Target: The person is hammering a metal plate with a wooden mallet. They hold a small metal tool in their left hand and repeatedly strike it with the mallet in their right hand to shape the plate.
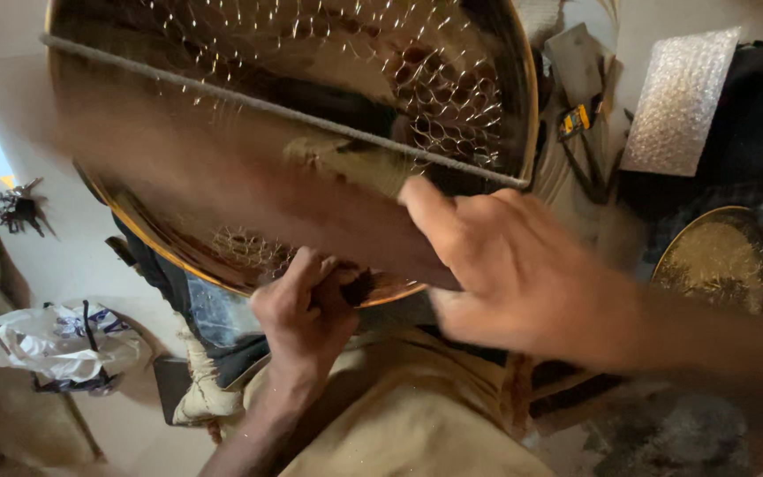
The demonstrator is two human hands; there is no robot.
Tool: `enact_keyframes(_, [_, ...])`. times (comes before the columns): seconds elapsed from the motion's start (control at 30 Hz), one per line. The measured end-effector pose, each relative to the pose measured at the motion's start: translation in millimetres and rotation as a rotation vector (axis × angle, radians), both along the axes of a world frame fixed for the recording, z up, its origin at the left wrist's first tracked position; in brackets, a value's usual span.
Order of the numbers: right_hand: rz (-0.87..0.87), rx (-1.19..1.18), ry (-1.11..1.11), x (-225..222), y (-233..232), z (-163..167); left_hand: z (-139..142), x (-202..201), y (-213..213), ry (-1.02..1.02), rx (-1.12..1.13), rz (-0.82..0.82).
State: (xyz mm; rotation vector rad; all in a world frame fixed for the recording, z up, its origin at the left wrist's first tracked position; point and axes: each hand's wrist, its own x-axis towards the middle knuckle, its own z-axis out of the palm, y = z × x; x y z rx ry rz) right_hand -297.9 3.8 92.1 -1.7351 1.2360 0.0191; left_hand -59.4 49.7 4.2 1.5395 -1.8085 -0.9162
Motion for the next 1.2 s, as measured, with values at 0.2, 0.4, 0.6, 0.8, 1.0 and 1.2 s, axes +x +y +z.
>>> enact_keyframes(0.2, [-0.358, -0.089, -0.143, 5.2, 12.7, -3.1, 9.9, 13.1, -24.9, 0.05, 0.095, -0.364])
enact_keyframes(0.4, [-0.625, -0.262, -0.159, 12.7, 68.7, -18.1, 13.1, 19.2, -60.1, 0.011, 0.187, -0.724])
enact_keyframes(0.6, [-0.769, -0.307, -0.036, 21.9, 126.6, -46.6, 9.3, 12.0, -86.4, -0.118, 0.176, -1.026])
enact_keyframes(0.8, [-0.855, -0.353, -0.044, 34.3, 156.3, -60.6, 17.1, 8.2, -96.5, -0.137, 0.166, -1.185])
enact_keyframes(1.0, [-0.93, -0.091, 0.037, 53.4, 180.0, -70.9, 9.4, 2.7, -111.9, -0.095, 0.109, -1.4])
enact_keyframes(1.2, [-1.236, -0.015, -0.294, 82.9, 201.2, -75.3, 14.6, 0.6, -113.4, -0.049, -0.02, -1.385])
